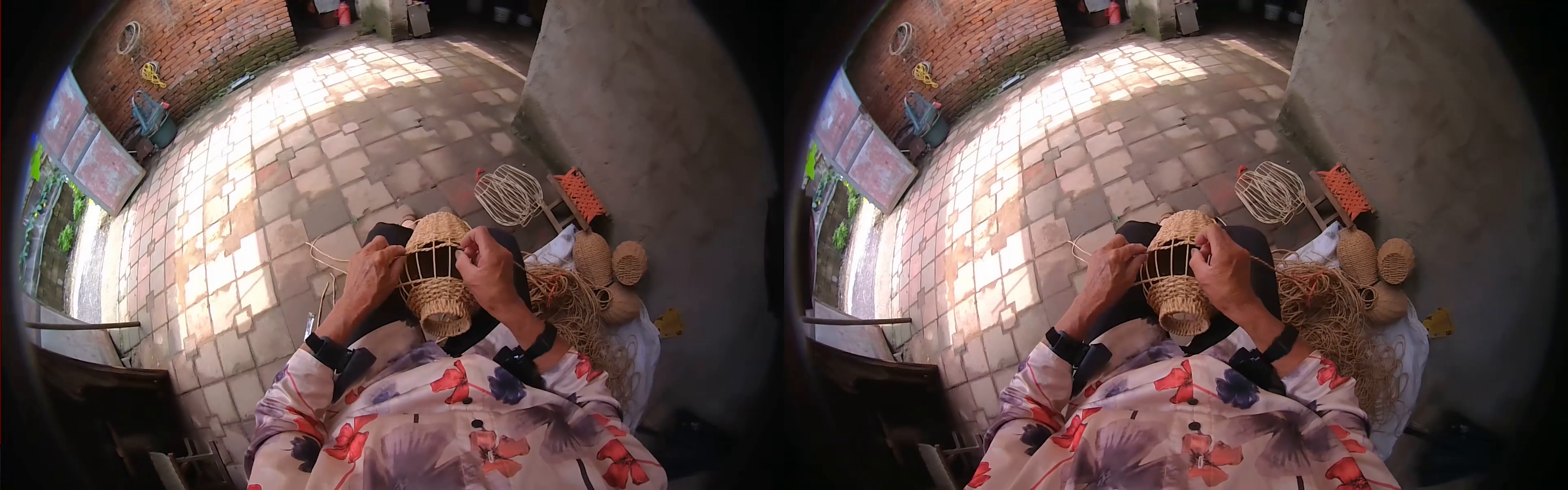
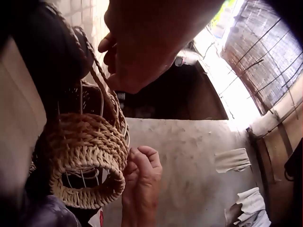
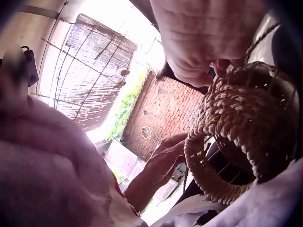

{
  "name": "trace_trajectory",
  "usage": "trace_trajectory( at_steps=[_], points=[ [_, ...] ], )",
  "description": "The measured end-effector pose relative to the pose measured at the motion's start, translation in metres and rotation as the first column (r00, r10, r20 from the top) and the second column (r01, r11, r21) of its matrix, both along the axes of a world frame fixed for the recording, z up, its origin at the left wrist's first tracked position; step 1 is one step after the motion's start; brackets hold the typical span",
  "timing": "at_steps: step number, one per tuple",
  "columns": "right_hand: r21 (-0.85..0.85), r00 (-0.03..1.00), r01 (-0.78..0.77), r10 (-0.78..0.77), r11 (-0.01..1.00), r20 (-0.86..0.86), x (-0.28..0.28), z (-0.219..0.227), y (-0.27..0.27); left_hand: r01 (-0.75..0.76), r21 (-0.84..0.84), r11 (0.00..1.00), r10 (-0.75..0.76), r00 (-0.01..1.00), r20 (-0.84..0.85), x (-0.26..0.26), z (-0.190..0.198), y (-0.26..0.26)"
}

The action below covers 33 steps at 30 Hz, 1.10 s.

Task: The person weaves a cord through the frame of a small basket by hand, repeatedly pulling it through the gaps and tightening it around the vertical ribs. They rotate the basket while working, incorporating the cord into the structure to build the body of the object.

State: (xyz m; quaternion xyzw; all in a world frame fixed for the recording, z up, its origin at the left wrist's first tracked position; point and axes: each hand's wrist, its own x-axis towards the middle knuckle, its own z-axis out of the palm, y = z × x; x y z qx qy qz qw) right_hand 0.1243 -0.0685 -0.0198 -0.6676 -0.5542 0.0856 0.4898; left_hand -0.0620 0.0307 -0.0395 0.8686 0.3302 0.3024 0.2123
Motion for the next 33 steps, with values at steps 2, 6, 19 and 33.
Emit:
trace_trajectory(
  at_steps=[2,6,19,33],
  points=[
    [0.026,0.995,-0.011,0.008,1.000,0.095,0.000,0.006,0.007,0.024,-0.002,1.000,-0.024,1.000,0.005,0.004,-0.005,0.002],
    [-0.152,0.953,-0.032,0.076,0.988,0.294,0.006,0.006,0.017,-0.066,0.032,0.997,0.070,0.988,-0.136,-0.027,-0.007,0.011],
    [-0.252,0.997,0.000,-0.021,0.968,-0.081,0.018,-0.011,0.002,-0.423,-0.734,0.531,0.664,0.746,0.050,-0.228,-0.031,0.048],
    [-0.103,0.973,-0.018,-0.007,0.995,-0.231,0.012,-0.021,-0.013,-0.027,-0.365,0.930,0.021,1.000,-0.021,0.032,0.028,-0.016]
  ],
)
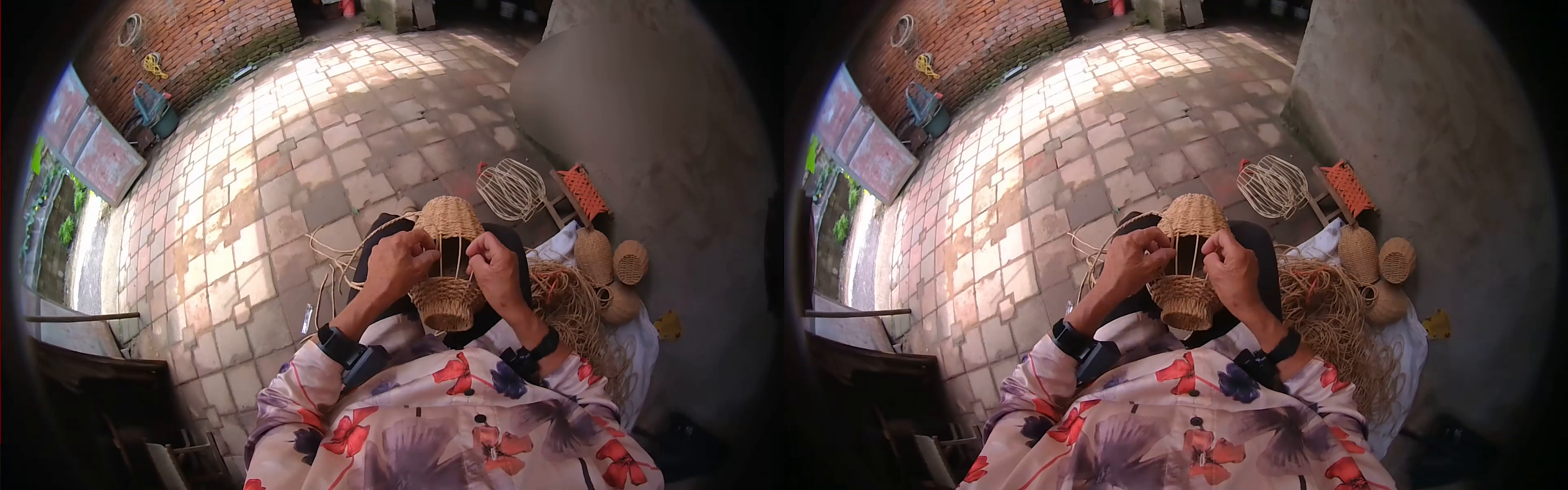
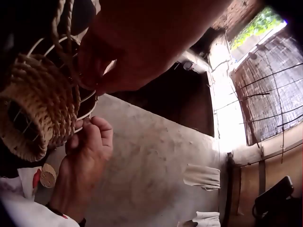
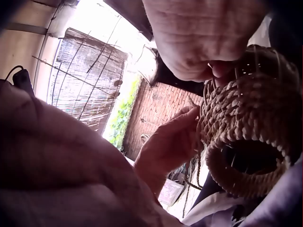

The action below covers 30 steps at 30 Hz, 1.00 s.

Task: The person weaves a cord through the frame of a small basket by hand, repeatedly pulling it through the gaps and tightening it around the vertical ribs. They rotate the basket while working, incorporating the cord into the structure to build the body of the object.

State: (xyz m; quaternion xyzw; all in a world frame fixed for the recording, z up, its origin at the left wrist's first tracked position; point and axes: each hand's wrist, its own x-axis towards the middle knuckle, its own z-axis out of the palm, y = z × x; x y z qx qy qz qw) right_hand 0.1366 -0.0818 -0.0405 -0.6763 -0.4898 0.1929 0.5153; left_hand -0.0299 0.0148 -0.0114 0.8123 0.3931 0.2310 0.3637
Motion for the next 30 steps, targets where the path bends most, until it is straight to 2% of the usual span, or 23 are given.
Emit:
trace_trajectory(
  at_steps=[4,6,7,9,10,12,13,14,15,17,18,19,21,23,27,29,30],
  points=[
    [-0.001,0.999,-0.011,0.011,1.000,-0.042,0.002,0.001,-0.001,0.003,0.044,0.999,-0.002,1.000,-0.029,0.005,-0.011,0.002],
    [-0.005,0.999,-0.008,0.008,1.000,-0.046,0.003,0.000,-0.004,0.049,0.029,0.998,-0.043,0.986,-0.164,0.009,-0.015,0.000],
    [-0.010,0.998,-0.018,0.017,1.000,-0.063,0.003,0.003,-0.004,0.051,0.027,0.998,-0.046,0.985,-0.164,0.012,-0.018,-0.002],
    [-0.012,0.997,-0.029,0.028,1.000,-0.079,0.003,0.004,-0.004,-0.011,0.131,0.991,0.041,0.972,-0.230,0.016,-0.023,-0.003],
    [-0.006,0.997,-0.035,0.034,0.999,-0.071,0.004,0.003,-0.004,-0.011,0.131,0.991,0.042,0.972,-0.230,0.015,-0.024,-0.003],
    [0.001,0.997,-0.041,0.041,0.999,-0.065,0.005,0.003,-0.004,-0.001,0.049,0.999,-0.001,0.999,0.035,0.009,-0.025,-0.002],
    [0.004,0.993,-0.050,0.050,0.999,-0.105,0.006,0.003,-0.004,-0.001,0.049,0.999,-0.001,0.999,0.034,0.005,-0.028,0.000],
    [0.007,0.988,-0.058,0.059,0.998,-0.146,0.007,0.002,-0.005,0.046,-0.304,0.951,0.024,0.975,0.222,0.000,-0.033,0.004],
    [0.007,0.987,-0.057,0.058,0.998,-0.147,0.008,0.004,-0.007,0.154,-0.603,0.783,0.113,0.918,0.380,-0.007,-0.036,0.007],
    [-0.018,0.962,-0.063,0.056,0.998,-0.267,0.014,0.008,-0.011,0.156,-0.622,0.767,0.141,0.905,0.401,-0.024,-0.024,0.011],
    [0.055,0.952,-0.061,0.075,0.997,-0.296,0.016,0.003,-0.010,0.110,-0.630,0.769,0.187,0.903,0.386,-0.032,-0.022,0.013],
    [0.053,0.951,-0.065,0.078,0.996,-0.298,0.019,0.001,-0.011,0.064,-0.637,0.768,0.233,0.899,0.371,-0.038,-0.021,0.014],
    [-0.047,0.924,-0.051,0.030,0.998,-0.382,0.024,0.002,-0.012,0.082,-0.648,0.757,0.245,0.884,0.397,-0.042,-0.024,0.016],
    [-0.045,0.920,-0.052,0.030,0.998,-0.391,0.026,-0.001,-0.014,0.138,-0.776,0.615,0.244,0.903,0.355,-0.043,-0.015,0.011],
    [-0.067,0.928,-0.055,0.026,0.996,-0.372,0.025,0.001,-0.017,0.167,-0.773,0.611,0.234,0.896,0.378,-0.029,-0.027,0.009],
    [-0.074,0.925,-0.058,0.026,0.996,-0.378,0.025,0.002,-0.017,0.068,-0.474,0.878,0.034,0.979,0.203,-0.022,-0.040,0.009],
    [-0.052,0.918,-0.059,0.034,0.997,-0.394,0.024,0.001,-0.017,0.068,-0.474,0.878,0.034,0.979,0.202,-0.017,-0.039,0.005]
  ],
)
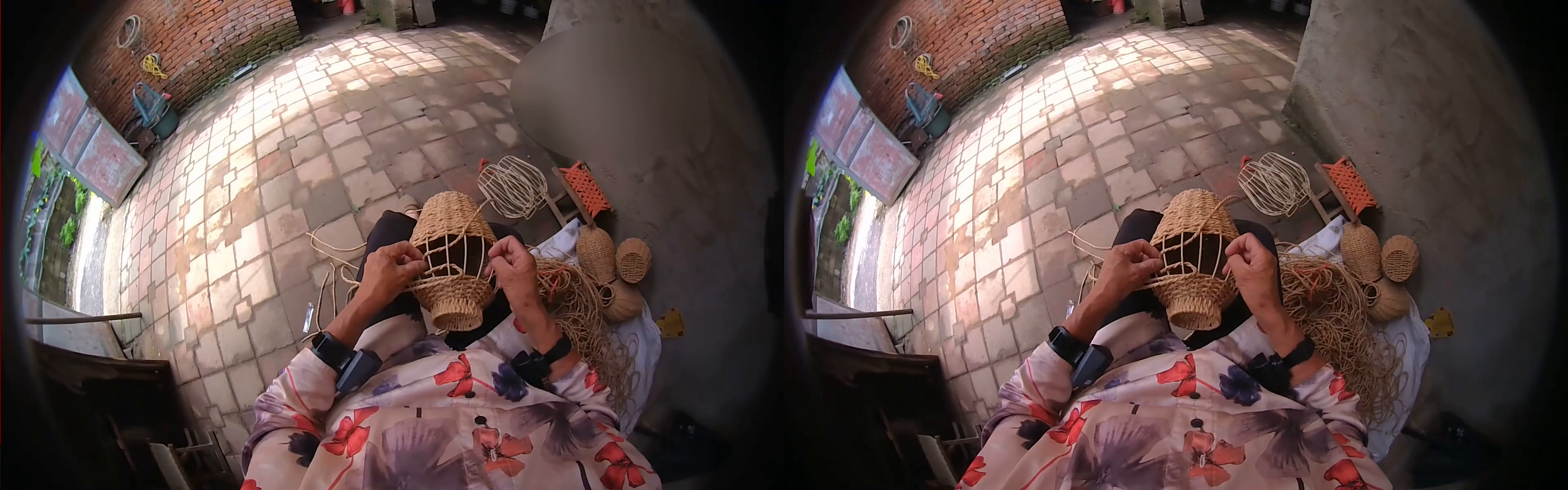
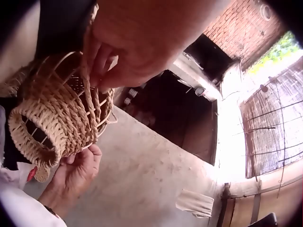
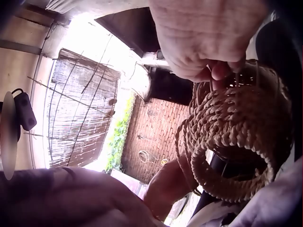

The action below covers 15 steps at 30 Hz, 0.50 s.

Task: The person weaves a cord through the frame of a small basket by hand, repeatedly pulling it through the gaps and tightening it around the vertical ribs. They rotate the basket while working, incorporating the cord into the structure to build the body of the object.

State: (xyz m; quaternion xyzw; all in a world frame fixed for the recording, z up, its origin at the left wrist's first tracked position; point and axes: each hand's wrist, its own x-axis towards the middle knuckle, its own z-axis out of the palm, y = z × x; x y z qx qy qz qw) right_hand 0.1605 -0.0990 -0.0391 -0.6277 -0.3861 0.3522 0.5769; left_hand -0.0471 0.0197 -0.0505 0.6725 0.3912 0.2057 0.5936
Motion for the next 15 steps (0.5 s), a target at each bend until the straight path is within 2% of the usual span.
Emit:
trace_trajectory(
  at_steps=[1,2,5,7,8,9,10,11,13,15],
  points=[
    [0.021,1.000,0.000,0.000,1.000,-0.019,0.000,0.000,0.000,-0.018,0.250,0.968,0.044,0.994,-0.100,0.006,0.001,-0.006],
    [0.021,1.000,0.001,-0.001,1.000,-0.020,0.000,-0.001,-0.001,-0.008,0.484,0.875,0.111,0.976,-0.185,0.011,0.003,-0.010],
    [-0.044,0.997,0.010,-0.013,0.999,-0.081,0.006,-0.006,-0.006,-0.049,0.540,0.840,0.144,0.981,-0.134,0.019,0.011,-0.012],
    [-0.089,0.957,-0.019,-0.008,0.996,-0.288,0.014,-0.019,-0.013,-0.011,0.489,0.872,0.089,0.987,-0.137,0.021,0.017,-0.005],
    [-0.091,0.958,-0.017,-0.010,0.996,-0.287,0.015,-0.026,-0.016,0.015,0.384,0.923,0.017,0.997,-0.079,0.021,0.013,-0.001],
    [-0.049,0.989,0.087,-0.081,0.995,0.120,0.013,-0.028,-0.016,0.049,0.278,0.959,-0.047,0.999,-0.014,0.021,0.014,0.002],
    [0.031,0.851,0.166,-0.160,0.986,0.500,0.011,-0.029,-0.015,0.074,0.114,0.991,-0.075,0.997,-0.002,0.020,0.017,0.004],
    [0.031,0.853,0.169,-0.162,0.985,0.496,0.012,-0.028,-0.016,0.077,0.114,0.990,-0.077,0.997,-0.006,0.019,0.017,0.006],
    [0.142,0.830,0.217,-0.259,0.966,0.494,0.000,0.004,-0.012,0.108,-0.104,0.989,-0.091,0.984,0.152,0.016,0.013,0.008],
    [0.127,0.861,0.170,-0.210,0.977,0.462,-0.006,0.012,-0.004,0.086,-0.102,0.991,-0.069,0.985,0.159,0.019,0.011,0.005]
  ],
)
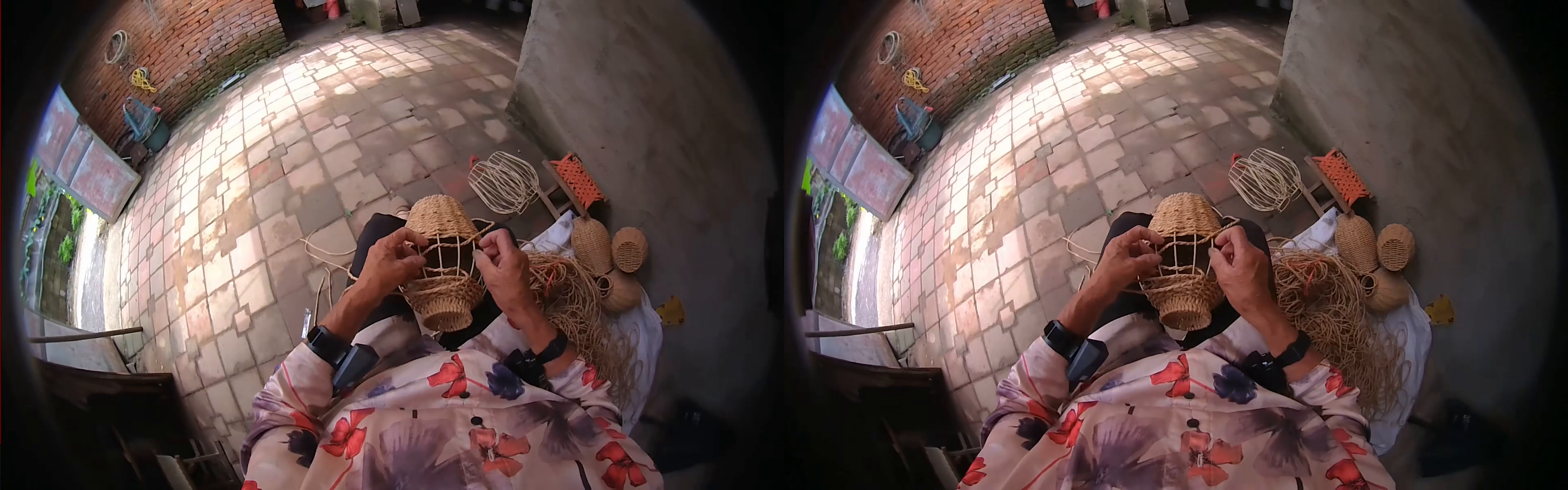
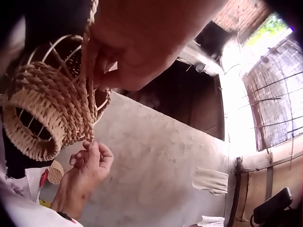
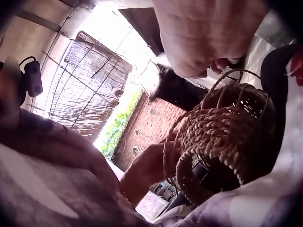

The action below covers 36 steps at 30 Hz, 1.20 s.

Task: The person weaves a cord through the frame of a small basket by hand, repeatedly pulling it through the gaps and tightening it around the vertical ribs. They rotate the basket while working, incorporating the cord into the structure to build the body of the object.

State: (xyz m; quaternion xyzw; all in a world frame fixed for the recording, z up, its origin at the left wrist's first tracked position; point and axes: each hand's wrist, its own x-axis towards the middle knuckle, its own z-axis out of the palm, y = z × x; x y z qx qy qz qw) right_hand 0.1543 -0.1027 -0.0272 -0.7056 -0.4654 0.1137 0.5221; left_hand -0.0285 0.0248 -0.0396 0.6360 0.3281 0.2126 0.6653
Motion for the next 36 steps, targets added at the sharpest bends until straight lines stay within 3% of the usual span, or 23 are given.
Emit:
trace_trajectory(
  at_steps=[2,4,6,7,9,10,12,14,17,19,22,24,26,27,28,29,30,31,33,34,36],
  points=[
    [-0.148,0.989,-0.149,0.151,0.978,0.001,-0.001,-0.005,0.010,-0.036,0.009,0.999,0.036,0.999,0.012,-0.003,-0.004,0.000],
    [-0.121,0.985,-0.175,0.172,0.977,-0.035,-0.002,-0.013,0.015,-0.136,-0.119,0.984,0.154,0.975,0.160,-0.017,-0.002,0.000],
    [-0.047,0.976,-0.173,0.165,0.984,-0.143,0.003,-0.018,0.014,-0.293,0.098,0.951,0.294,0.956,-0.002,-0.047,-0.005,0.010],
    [-0.017,0.973,-0.172,0.167,0.985,-0.161,0.006,-0.027,0.015,-0.342,0.405,0.848,0.383,0.924,-0.020,-0.072,-0.034,0.031],
    [-0.026,0.965,-0.176,0.167,0.984,-0.203,0.008,-0.025,0.012,-0.407,0.689,0.600,0.636,0.765,-0.103,-0.120,-0.030,0.051],
    [-0.035,0.956,-0.180,0.167,0.983,-0.241,0.009,-0.024,0.010,-0.446,0.722,0.529,0.745,0.651,-0.144,-0.142,-0.028,0.058],
    [-0.036,0.954,-0.186,0.172,0.982,-0.247,0.011,-0.023,0.010,-0.534,0.625,0.570,0.784,0.581,-0.219,-0.191,-0.045,0.077],
    [-0.036,0.940,-0.201,0.182,0.979,-0.288,0.009,-0.022,0.009,-0.659,0.147,0.737,0.675,0.711,-0.198,-0.203,-0.048,0.079],
    [-0.037,0.932,-0.220,0.199,0.975,-0.302,0.012,-0.030,0.011,-0.434,-0.369,0.821,0.472,0.882,0.013,-0.179,-0.049,0.072],
    [-0.033,0.931,-0.223,0.203,0.974,-0.304,0.013,-0.031,0.012,-0.228,-0.501,0.835,0.360,0.914,0.184,-0.141,-0.040,0.058],
    [-0.031,0.929,-0.229,0.208,0.973,-0.307,0.015,-0.030,0.011,-0.017,-0.563,0.826,0.171,0.960,0.221,-0.084,-0.022,0.029],
    [-0.030,0.928,-0.233,0.213,0.972,-0.306,0.017,-0.031,0.010,-0.070,-0.521,0.851,0.161,0.978,0.131,-0.055,-0.013,0.010],
    [0.009,0.896,-0.230,0.215,0.973,-0.389,0.018,-0.033,0.010,-0.002,-0.258,0.966,0.015,0.999,0.050,-0.036,-0.018,0.001],
    [0.012,0.896,-0.228,0.215,0.974,-0.389,0.019,-0.032,0.009,-0.001,-0.256,0.967,0.014,0.999,0.049,-0.029,-0.017,-0.002],
    [-0.014,0.867,-0.225,0.194,0.974,-0.458,0.020,-0.029,0.007,-0.023,-0.052,0.998,0.022,1.000,-0.021,-0.023,-0.015,-0.005],
    [-0.039,0.834,-0.221,0.168,0.974,-0.526,0.020,-0.027,0.004,-0.029,0.155,0.987,0.043,0.995,-0.088,-0.017,-0.014,-0.008],
    [-0.040,0.833,-0.217,0.164,0.975,-0.528,0.019,-0.024,0.001,-0.024,0.154,0.988,0.039,0.995,-0.091,-0.011,-0.014,-0.010],
    [-0.043,0.799,-0.213,0.149,0.976,-0.583,0.016,-0.020,-0.002,-0.052,0.321,0.946,0.101,0.985,-0.138,-0.005,-0.014,-0.012],
    [-0.040,0.760,-0.206,0.134,0.978,-0.636,0.017,-0.023,-0.005,-0.071,0.629,0.774,0.243,0.951,-0.192,0.004,-0.013,-0.012],
    [-0.017,0.744,-0.208,0.147,0.978,-0.652,0.020,-0.029,-0.006,-0.067,0.634,0.771,0.239,0.952,-0.191,0.004,-0.012,-0.010],
    [0.005,0.728,-0.203,0.155,0.979,-0.668,0.023,-0.032,-0.007,-0.144,0.393,0.908,0.217,0.965,-0.148,0.002,-0.010,-0.005]
  ],
)
